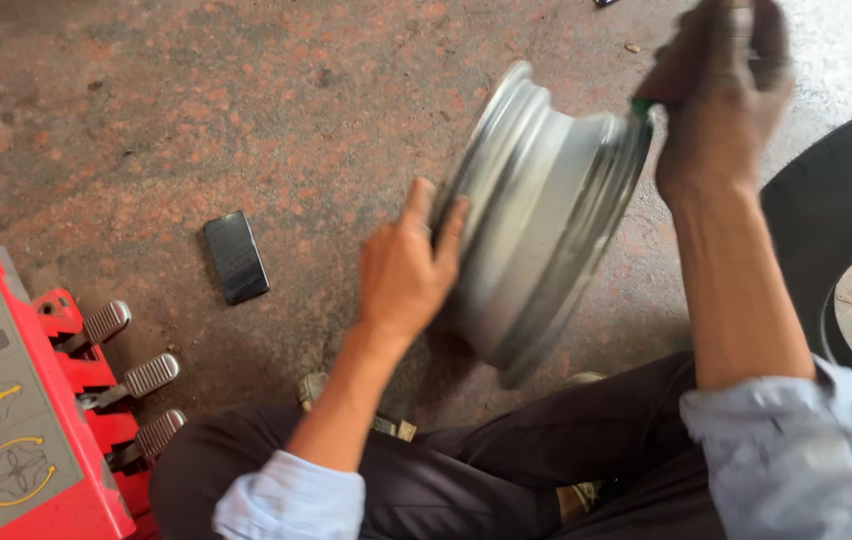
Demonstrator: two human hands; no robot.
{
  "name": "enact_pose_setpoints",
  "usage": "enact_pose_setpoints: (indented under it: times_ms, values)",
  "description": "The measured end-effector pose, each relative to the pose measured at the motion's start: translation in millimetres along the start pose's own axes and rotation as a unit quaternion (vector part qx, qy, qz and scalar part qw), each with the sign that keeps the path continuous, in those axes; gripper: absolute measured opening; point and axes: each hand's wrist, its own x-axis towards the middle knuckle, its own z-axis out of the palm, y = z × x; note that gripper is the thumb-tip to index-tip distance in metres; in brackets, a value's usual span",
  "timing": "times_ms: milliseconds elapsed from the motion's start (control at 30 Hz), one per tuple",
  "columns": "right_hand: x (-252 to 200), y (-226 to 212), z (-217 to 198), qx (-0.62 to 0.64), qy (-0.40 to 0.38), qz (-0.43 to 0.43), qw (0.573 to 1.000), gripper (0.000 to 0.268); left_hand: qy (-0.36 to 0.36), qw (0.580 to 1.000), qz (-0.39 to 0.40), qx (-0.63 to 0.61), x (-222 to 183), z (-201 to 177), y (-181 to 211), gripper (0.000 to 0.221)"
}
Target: The person rubs a metal wheel rim with a piece of sandpaper and later places it onto a tire on the floor.
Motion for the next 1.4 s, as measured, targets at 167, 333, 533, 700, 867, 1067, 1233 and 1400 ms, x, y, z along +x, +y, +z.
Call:
enact_pose_setpoints:
  times_ms: [167,333,533,700,867,1067,1233,1400]
  values:
    - [-60.2,-77.2,5.8,0.012,-0.069,0.064,0.995,0.019,0.092,0.992,0.055,-0.073,-23.1,30.3,30.4,0.034]
    - [-112.3,-85.0,53.6,-0.371,-0.186,-0.037,0.909,0.022,0.073,0.98,-0.042,-0.178,-31.4,30.4,50.2,0.035]
    - [-143.7,-63.2,81.9,-0.383,-0.109,-0.043,0.916,0.011,0.115,0.948,0.085,-0.283,-16.6,38.3,40.2,0.045]
    - [-147.5,-48.6,75.7,-0.456,-0.13,-0.113,0.873,0.013,0.061,0.925,0.041,-0.374,-9.4,47.8,25.7,0.055]
    - [-50.0,-4.8,87.5,-0.504,-0.183,-0.16,0.829,0.009,0.132,0.964,0.047,-0.224,-21.1,60.2,32.1,0.053]
    - [-154.8,-22.4,60.1,-0.429,-0.172,-0.207,0.862,0.021,0.144,0.901,-0.02,-0.41,13.6,60.1,19.5,0.052]
    - [-171.9,4.2,73.7,-0.397,-0.151,-0.295,0.856,0.026,0.107,0.823,-0.018,-0.558,5.9,34.3,15.1,0.054]
    - [-183.2,1.9,84.1,-0.38,-0.169,-0.293,0.861,0.023,0.149,0.839,-0.044,-0.521,-9.8,25.2,4.8,0.053]
